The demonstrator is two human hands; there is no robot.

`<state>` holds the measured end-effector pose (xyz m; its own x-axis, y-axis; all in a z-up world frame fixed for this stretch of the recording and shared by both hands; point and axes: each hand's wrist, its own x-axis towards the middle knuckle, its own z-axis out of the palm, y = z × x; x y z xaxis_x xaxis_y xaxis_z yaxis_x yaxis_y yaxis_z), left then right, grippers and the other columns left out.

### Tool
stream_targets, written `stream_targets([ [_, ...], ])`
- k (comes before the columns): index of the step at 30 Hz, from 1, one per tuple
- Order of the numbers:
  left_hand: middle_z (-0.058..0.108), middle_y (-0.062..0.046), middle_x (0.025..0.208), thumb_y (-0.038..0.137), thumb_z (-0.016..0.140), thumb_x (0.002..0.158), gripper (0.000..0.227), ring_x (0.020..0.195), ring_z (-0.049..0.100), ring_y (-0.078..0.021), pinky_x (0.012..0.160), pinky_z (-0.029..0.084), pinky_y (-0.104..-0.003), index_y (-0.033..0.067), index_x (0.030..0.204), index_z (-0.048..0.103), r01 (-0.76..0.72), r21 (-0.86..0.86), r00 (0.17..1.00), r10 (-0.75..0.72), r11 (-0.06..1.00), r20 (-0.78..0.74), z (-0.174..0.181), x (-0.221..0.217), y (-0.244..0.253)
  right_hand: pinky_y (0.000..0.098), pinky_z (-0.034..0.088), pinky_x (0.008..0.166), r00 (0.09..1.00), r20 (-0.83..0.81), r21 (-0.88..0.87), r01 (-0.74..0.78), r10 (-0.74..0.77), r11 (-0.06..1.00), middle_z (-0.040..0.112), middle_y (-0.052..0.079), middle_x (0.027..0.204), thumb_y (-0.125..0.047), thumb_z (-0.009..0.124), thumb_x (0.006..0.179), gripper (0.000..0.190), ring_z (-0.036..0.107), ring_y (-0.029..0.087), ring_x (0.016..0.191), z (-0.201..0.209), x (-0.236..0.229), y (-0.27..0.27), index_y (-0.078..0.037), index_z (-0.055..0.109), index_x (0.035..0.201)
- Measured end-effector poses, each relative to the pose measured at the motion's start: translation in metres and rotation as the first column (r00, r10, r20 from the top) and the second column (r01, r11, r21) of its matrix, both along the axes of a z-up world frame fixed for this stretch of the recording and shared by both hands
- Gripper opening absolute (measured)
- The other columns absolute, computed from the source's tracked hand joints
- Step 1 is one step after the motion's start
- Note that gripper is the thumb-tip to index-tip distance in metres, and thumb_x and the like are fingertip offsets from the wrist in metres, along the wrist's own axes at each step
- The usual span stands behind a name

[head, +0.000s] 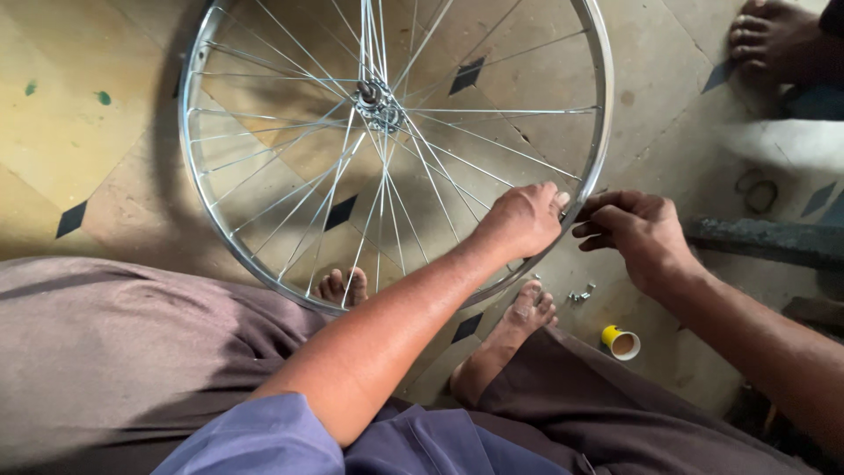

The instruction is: The person assembles a bicycle wheel by inserting spokes into the hub and rim, then securing them with nipples. The person works on the floor in a workshop environment, handling the wheel and spokes by hand.

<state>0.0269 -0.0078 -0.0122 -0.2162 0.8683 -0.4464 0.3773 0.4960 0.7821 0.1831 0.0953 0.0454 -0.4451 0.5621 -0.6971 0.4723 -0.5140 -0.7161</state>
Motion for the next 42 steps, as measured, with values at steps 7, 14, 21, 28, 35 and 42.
stream_targets([
  [7, 0.072, -0.023, 0.1, 0.031, 0.052, 0.101, 0.028, 0.097, 0.07, -0.0423, 0.086, 0.054, -0.051, 0.0038, 0.106, 0.06, -0.008, 0.086, 0.999, 0.005, 0.996, 0.033, -0.007, 0.001, 0.003, 0.0394, 0.06, 0.081, 0.545, 0.525, 0.252, -0.833, 0.654, 0.492, 0.077, 0.014, 0.097, -0.014, 0.071, 0.09, 0.023, 0.077, 0.026, 0.084, -0.031, 0.021, -0.014, -0.01, 0.075, 0.113],
  [14, 0.07, -0.022, 0.099, 0.026, 0.051, 0.105, 0.02, 0.095, 0.07, -0.0411, 0.085, 0.053, -0.052, 0.0069, 0.103, 0.056, 0.083, 0.154, 0.997, -0.082, 0.985, -0.017, -0.003, -0.005, 0.02, 0.0404, 0.055, 0.094, 0.122, 0.511, 0.396, -0.912, 0.851, -0.106, 0.067, 0.009, 0.124, -0.002, 0.065, 0.079, 0.058, 0.066, 0.028, 0.113, -0.071, 0.039, -0.034, -0.02, 0.063, 0.133],
  [21, 0.073, -0.02, 0.095, 0.019, 0.059, 0.095, 0.017, 0.093, 0.071, -0.0416, 0.078, 0.053, -0.053, 0.0113, 0.109, 0.053, -0.019, 0.062, 0.994, 0.012, 0.998, 0.107, 0.024, -0.01, 0.012, 0.041, 0.056, 0.092, -0.006, 0.498, 0.47, -0.839, 0.867, -0.275, 0.065, 0.008, 0.124, -0.008, 0.067, 0.078, 0.052, 0.063, 0.028, 0.115, -0.103, 0.046, -0.036, -0.016, 0.06, 0.129],
  [28, 0.07, -0.021, 0.088, 0.024, 0.053, 0.104, 0.016, 0.085, 0.072, -0.043, 0.074, 0.053, -0.054, 0.0095, 0.106, 0.049, -0.064, 0.165, 0.997, 0.056, 0.984, 0.053, 0.016, -0.007, 0.03, 0.0404, 0.057, 0.089, -0.081, 0.525, 0.463, -0.809, 0.847, -0.364, 0.066, 0.005, 0.115, -0.01, 0.066, 0.081, 0.037, 0.065, 0.028, 0.108, -0.122, 0.059, -0.033, -0.016, 0.064, 0.118],
  [35, 0.071, -0.025, 0.087, 0.022, 0.057, 0.097, 0.02, 0.084, 0.068, -0.0483, 0.073, 0.051, -0.059, 0.0108, 0.112, 0.052, -0.048, 0.069, 0.999, 0.049, 0.996, -0.014, -0.005, -0.017, -0.01, 0.0417, 0.059, 0.075, 0.351, 0.452, 0.59, -0.807, 0.82, 0.02, 0.069, 0.009, 0.107, -0.01, 0.069, 0.08, 0.029, 0.069, 0.031, 0.094, -0.111, 0.061, -0.001, -0.012, 0.068, 0.109],
  [42, 0.075, -0.022, 0.098, 0.017, 0.064, 0.089, 0.016, 0.089, 0.068, -0.0456, 0.074, 0.053, -0.058, 0.0108, 0.104, 0.066, 0.147, -0.111, 0.974, -0.163, 0.983, -0.158, -0.026, -0.024, -0.036, 0.0343, 0.06, 0.073, 0.733, 0.452, 0.348, -0.67, 0.509, 0.656, 0.076, 0.01, 0.093, -0.024, 0.071, 0.094, 0.027, 0.074, 0.019, 0.076, -0.057, 0.048, 0.029, -0.005, 0.077, 0.112],
])
